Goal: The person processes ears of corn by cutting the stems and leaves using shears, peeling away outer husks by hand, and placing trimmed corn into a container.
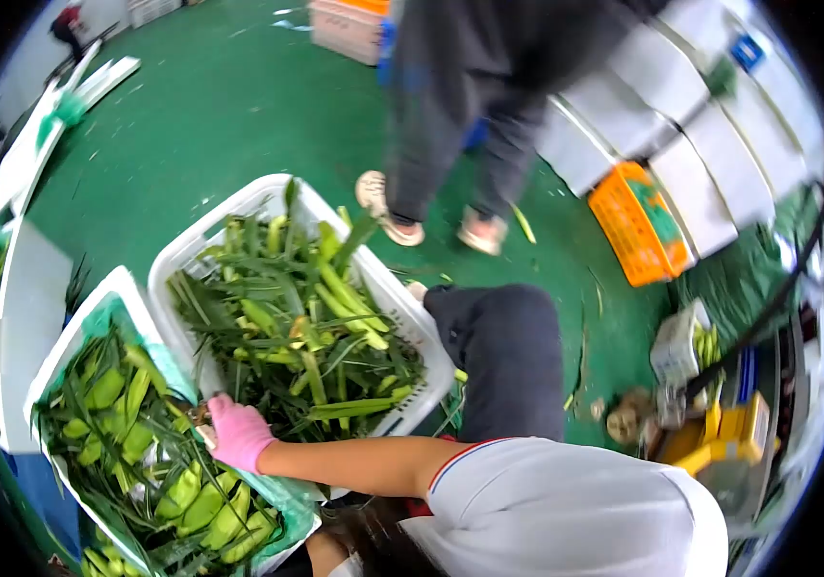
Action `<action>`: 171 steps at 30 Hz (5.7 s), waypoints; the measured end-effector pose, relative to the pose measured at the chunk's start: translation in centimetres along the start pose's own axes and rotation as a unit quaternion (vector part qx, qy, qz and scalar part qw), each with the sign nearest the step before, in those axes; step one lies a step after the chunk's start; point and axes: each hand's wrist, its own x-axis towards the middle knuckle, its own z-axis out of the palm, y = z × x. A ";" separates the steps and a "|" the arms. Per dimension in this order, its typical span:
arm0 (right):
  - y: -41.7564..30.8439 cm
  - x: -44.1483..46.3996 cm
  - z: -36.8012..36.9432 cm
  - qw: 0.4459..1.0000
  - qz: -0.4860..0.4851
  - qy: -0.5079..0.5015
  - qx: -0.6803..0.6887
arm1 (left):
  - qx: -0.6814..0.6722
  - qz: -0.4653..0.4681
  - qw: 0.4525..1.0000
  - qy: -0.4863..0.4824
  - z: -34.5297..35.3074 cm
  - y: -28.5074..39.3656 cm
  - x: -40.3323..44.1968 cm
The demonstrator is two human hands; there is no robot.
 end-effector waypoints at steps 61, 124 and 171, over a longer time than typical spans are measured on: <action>22.9 -37.2 -35.2 0.671 -0.144 0.498 0.531 | 0.916 0.184 0.197 -0.296 -1.8 -4.6 -15.8; 27.0 -38.0 -28.0 0.691 -0.056 0.394 0.604 | 0.893 0.232 0.062 -0.380 0.2 -10.8 -17.1; 46.3 -25.1 -3.6 0.907 0.402 0.119 0.047 | 0.601 -0.028 0.780 -0.172 19.0 -0.3 -7.0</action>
